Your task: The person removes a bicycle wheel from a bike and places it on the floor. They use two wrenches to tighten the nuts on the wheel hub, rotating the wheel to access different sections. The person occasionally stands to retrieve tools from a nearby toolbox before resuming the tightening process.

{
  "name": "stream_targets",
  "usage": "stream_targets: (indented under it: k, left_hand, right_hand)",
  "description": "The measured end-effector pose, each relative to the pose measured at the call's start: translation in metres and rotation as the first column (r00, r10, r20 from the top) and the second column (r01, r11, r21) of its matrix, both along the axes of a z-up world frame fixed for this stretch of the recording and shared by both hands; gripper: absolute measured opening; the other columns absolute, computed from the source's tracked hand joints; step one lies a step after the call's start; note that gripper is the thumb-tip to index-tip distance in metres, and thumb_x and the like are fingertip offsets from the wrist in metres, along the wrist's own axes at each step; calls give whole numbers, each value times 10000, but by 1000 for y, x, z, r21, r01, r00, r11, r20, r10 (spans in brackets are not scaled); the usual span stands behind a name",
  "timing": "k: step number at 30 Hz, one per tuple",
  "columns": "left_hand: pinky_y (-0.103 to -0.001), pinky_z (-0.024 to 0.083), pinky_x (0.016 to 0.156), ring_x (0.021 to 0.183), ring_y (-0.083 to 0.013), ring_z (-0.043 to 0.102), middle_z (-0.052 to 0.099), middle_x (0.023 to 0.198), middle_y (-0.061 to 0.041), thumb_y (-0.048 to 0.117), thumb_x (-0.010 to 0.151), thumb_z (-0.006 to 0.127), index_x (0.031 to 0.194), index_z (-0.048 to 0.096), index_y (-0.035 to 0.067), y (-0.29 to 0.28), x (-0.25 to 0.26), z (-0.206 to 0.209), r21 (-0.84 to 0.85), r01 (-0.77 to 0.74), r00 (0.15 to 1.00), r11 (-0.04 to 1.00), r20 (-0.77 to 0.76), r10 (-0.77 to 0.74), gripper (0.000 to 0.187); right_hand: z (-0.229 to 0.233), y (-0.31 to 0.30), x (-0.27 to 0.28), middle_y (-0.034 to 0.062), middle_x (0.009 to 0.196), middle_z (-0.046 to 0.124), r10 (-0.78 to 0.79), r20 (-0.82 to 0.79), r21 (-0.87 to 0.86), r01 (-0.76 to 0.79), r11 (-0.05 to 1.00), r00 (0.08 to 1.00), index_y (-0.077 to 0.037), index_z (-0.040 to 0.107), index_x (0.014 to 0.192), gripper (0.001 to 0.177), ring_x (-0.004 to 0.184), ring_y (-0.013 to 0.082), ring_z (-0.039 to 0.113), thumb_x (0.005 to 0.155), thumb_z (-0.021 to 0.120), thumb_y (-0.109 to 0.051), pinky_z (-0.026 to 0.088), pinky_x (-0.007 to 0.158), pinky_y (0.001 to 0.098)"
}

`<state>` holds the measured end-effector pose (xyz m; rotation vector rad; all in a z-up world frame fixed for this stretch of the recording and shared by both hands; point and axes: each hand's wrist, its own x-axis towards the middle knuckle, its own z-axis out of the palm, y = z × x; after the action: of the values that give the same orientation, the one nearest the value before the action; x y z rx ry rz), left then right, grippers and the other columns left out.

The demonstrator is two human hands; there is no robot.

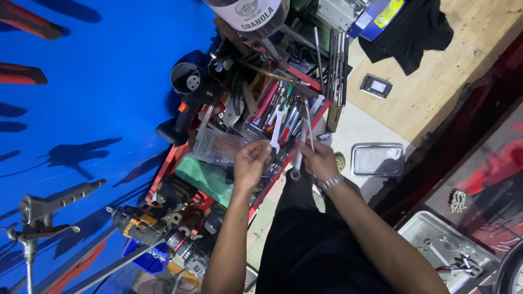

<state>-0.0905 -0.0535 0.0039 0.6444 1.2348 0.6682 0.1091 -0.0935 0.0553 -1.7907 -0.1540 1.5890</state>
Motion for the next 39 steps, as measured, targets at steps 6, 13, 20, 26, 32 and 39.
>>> stream_targets:
  k: [6, 13, 20, 26, 32, 39]
  left_hand:
    - [-233, 516, 652, 707, -86, 635, 747, 877, -56, 67, 923, 733, 1082, 729, -37, -14, -10, 20, -44, -41, 999, 998, -16, 41, 190]
    - [-258, 531, 699, 766, -110, 653, 745, 947, -70, 51, 936, 707, 1150, 686, -13, -27, -4, 35, -109, 43, 996, 993, 83, -34, 224]
    - [-300, 548, 803, 888, -142, 672, 690, 977, -50, -71, 869, 684, 1089, 645, 15, -91, 69, 70, 1, 689, 656, 724, 425, -624, 239]
    - [-243, 452, 738, 828, -103, 521, 530, 887, 27, -139, 738, 527, 999, 585, 64, -202, 135, 98, 277, 941, 88, 196, 358, -930, 336]
    - [-241, 397, 656, 738, -89, 467, 508, 815, 36, -95, 734, 503, 947, 623, 55, -406, 150, 46, 190, 982, -41, -5, 184, -982, 287]
    - [-261, 380, 612, 675, -79, 484, 590, 764, 21, -31, 858, 554, 880, 681, 11, -589, 154, 20, 179, 946, -290, -270, 101, -952, 135]
  right_hand:
    - [-41, 10, -12, 55, 673, 522, -79, -45, 2, 79, 997, 996, 79, 745, 1059, 344, 406, 45, 356, 1050, 690, -261, 230, 363, 239]
    - [-22, -11, -13, 77, 786, 757, -192, -17, 45, 192, 980, 981, -7, 720, 1110, 282, 389, 38, 406, 973, 660, -246, 272, 353, 232]
    - [5, -172, 25, 69, 750, 749, -558, -29, 41, 559, 828, 829, -16, 733, 1162, 294, 386, 52, 428, 961, 663, -218, 301, 355, 235]
    - [32, -351, 21, 86, 791, 775, -857, -69, 251, 841, 480, 510, -36, 739, 1171, 254, 387, 42, 409, 967, 670, -170, 285, 353, 221]
    - [39, -537, -33, 58, 853, 795, -982, -76, 335, 932, 136, 171, -46, 726, 1138, 220, 424, 55, 511, 970, 649, -166, 339, 361, 222]
    - [6, -692, -78, 8, 664, 670, -963, -142, 326, 908, -262, -227, -35, 752, 1079, 199, 403, 56, 441, 948, 706, -179, 286, 351, 237]
